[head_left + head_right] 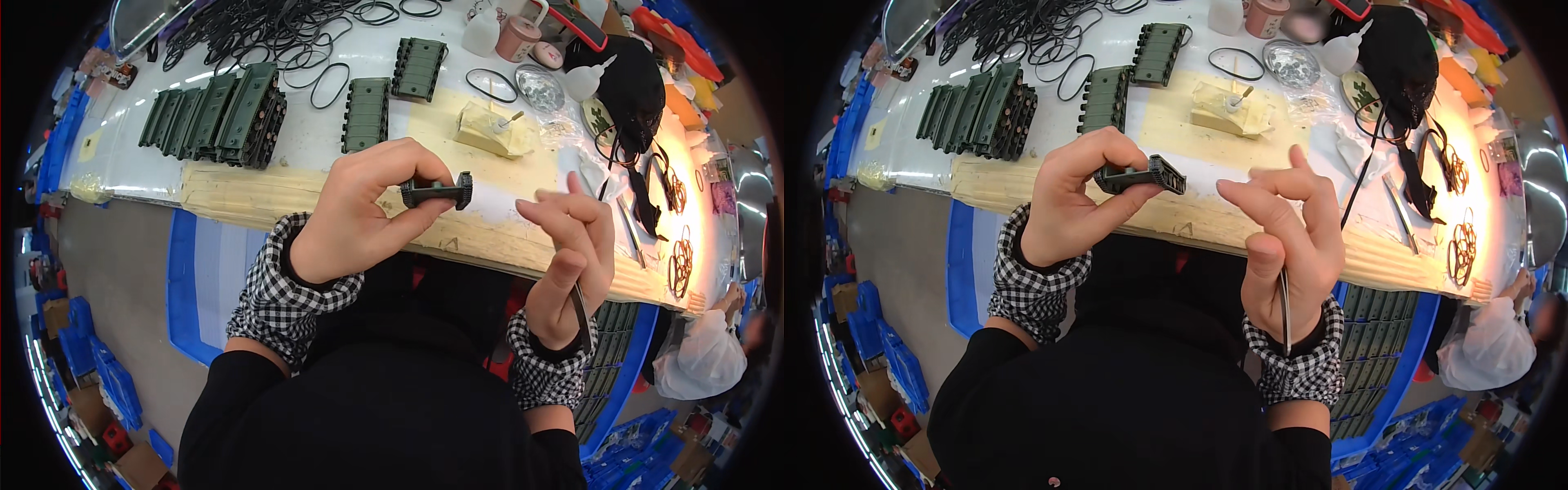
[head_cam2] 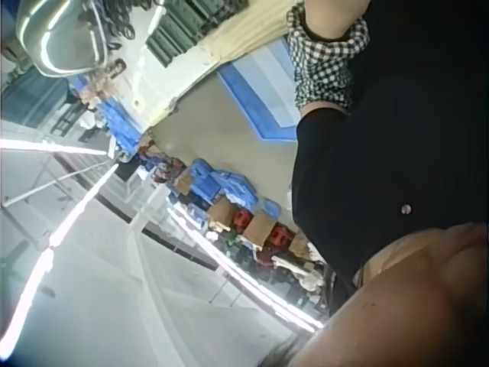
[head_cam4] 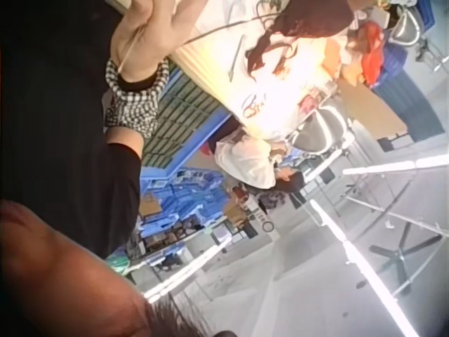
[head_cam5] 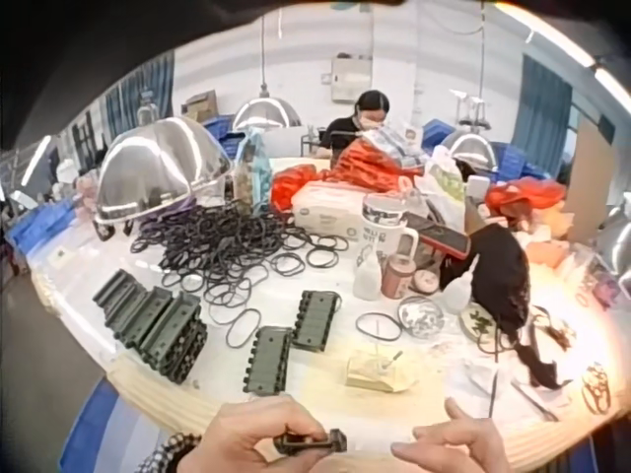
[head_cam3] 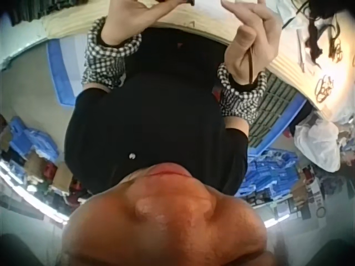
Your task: Manually assembling small plastic toy tank components using tweezers to thread and secure wires.
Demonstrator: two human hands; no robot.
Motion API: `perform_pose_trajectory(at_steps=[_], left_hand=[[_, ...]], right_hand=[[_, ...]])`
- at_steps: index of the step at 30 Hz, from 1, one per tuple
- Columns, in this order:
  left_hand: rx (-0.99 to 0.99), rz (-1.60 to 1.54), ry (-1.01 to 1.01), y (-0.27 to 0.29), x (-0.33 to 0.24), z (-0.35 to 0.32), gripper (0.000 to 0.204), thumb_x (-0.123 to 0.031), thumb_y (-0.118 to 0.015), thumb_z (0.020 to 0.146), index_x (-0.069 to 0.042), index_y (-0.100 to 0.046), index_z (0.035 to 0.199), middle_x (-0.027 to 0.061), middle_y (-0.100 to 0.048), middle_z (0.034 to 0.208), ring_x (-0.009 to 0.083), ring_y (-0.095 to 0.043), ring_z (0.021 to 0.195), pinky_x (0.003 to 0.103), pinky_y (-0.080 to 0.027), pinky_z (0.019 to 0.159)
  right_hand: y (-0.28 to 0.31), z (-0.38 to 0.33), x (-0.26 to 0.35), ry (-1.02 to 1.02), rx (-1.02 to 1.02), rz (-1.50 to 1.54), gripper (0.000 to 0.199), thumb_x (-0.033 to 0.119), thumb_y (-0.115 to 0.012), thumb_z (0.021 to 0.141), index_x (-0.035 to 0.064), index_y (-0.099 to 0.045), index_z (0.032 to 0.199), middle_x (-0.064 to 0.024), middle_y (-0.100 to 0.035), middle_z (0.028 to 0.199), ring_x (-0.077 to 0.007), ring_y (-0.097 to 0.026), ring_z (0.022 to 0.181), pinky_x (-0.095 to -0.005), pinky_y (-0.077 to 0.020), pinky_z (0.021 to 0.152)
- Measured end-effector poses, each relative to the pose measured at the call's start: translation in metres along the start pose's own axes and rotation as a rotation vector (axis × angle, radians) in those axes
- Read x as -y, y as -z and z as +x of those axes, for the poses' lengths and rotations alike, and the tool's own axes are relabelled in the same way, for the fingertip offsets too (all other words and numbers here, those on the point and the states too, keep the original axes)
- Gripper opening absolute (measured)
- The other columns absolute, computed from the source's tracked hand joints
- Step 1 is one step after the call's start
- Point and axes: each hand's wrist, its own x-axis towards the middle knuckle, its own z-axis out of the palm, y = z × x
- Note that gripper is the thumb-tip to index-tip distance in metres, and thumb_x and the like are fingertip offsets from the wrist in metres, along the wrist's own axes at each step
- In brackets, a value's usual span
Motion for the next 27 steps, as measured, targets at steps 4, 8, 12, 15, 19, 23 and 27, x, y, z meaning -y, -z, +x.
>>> perform_pose_trajectory(at_steps=[4,8,12,15,19,23,27], left_hand=[[0.039,-0.001,0.006,-0.003,0.001,-0.002,0.018,0.004,-0.072,0.072,-0.002,-0.062,0.085,0.0037,-0.060,0.077,0.0111,-0.055,0.069,0.024,-0.042,0.061],[0.101,-0.031,0.043,-0.005,-0.004,-0.002,0.018,0.004,-0.071,0.071,-0.002,-0.062,0.085,0.0035,-0.060,0.077,0.0112,-0.055,0.068,0.024,-0.043,0.061],[0.124,-0.086,0.077,-0.007,-0.003,-0.007,0.018,0.003,-0.071,0.073,-0.002,-0.061,0.087,0.0009,-0.060,0.078,0.0089,-0.054,0.070,0.023,-0.043,0.063],[0.157,-0.308,0.252,-0.006,-0.002,-0.010,0.018,0.001,-0.071,0.076,-0.002,-0.059,0.090,-0.0008,-0.060,0.081,0.0065,-0.054,0.073,0.022,-0.044,0.067],[0.215,-0.649,0.525,-0.007,-0.011,-0.010,0.018,-0.002,-0.070,0.080,-0.002,-0.057,0.093,-0.0007,-0.060,0.085,0.0052,-0.055,0.079,0.022,-0.046,0.071],[0.219,-0.666,0.494,-0.009,-0.005,-0.013,0.022,-0.004,-0.068,0.083,0.001,-0.058,0.103,0.0014,-0.063,0.089,0.0034,-0.058,0.080,0.019,-0.049,0.070],[0.219,-0.721,0.510,-0.012,-0.004,-0.011,0.024,-0.004,-0.067,0.084,0.002,-0.057,0.105,0.0028,-0.064,0.091,0.0049,-0.060,0.082,0.021,-0.051,0.071]], right_hand=[[-0.009,-0.003,0.006,0.010,-0.061,0.023,0.015,0.015,-0.066,0.087,0.0003,-0.067,0.090,-0.0090,-0.060,0.077,-0.0202,-0.057,0.064,-0.0297,-0.0460,0.055],[-0.020,0.000,0.018,-0.092,-0.031,-0.001,0.020,0.004,-0.075,0.074,0.0013,-0.066,0.091,-0.0086,-0.062,0.079,-0.0158,-0.053,0.057,-0.0262,-0.0418,0.048],[-0.025,-0.002,0.017,-0.136,-0.041,0.035,0.021,0.002,-0.076,0.072,0.0020,-0.066,0.091,-0.0067,-0.063,0.076,-0.0101,-0.047,0.050,-0.0237,-0.0370,0.045],[-0.020,-0.003,0.017,-0.249,0.009,0.148,0.014,0.003,-0.073,0.078,0.0017,-0.067,0.091,-0.0051,-0.063,0.074,-0.0060,-0.042,0.047,-0.0215,-0.0329,0.044],[-0.020,-0.004,0.005,-0.362,0.033,0.361,0.007,0.005,-0.063,0.087,0.0006,-0.067,0.091,-0.0026,-0.065,0.074,-0.0021,-0.040,0.048,-0.0195,-0.0292,0.044],[-0.022,-0.005,0.005,-0.450,0.011,0.508,0.008,0.005,-0.062,0.089,0.0001,-0.067,0.093,-0.0015,-0.065,0.078,-0.0005,-0.040,0.049,-0.0191,-0.0281,0.044],[-0.019,-0.004,0.003,-0.426,0.082,0.473,0.011,0.004,-0.062,0.089,-0.0003,-0.067,0.097,-0.0015,-0.064,0.081,0.0007,-0.038,0.050,-0.0175,-0.0268,0.044]])
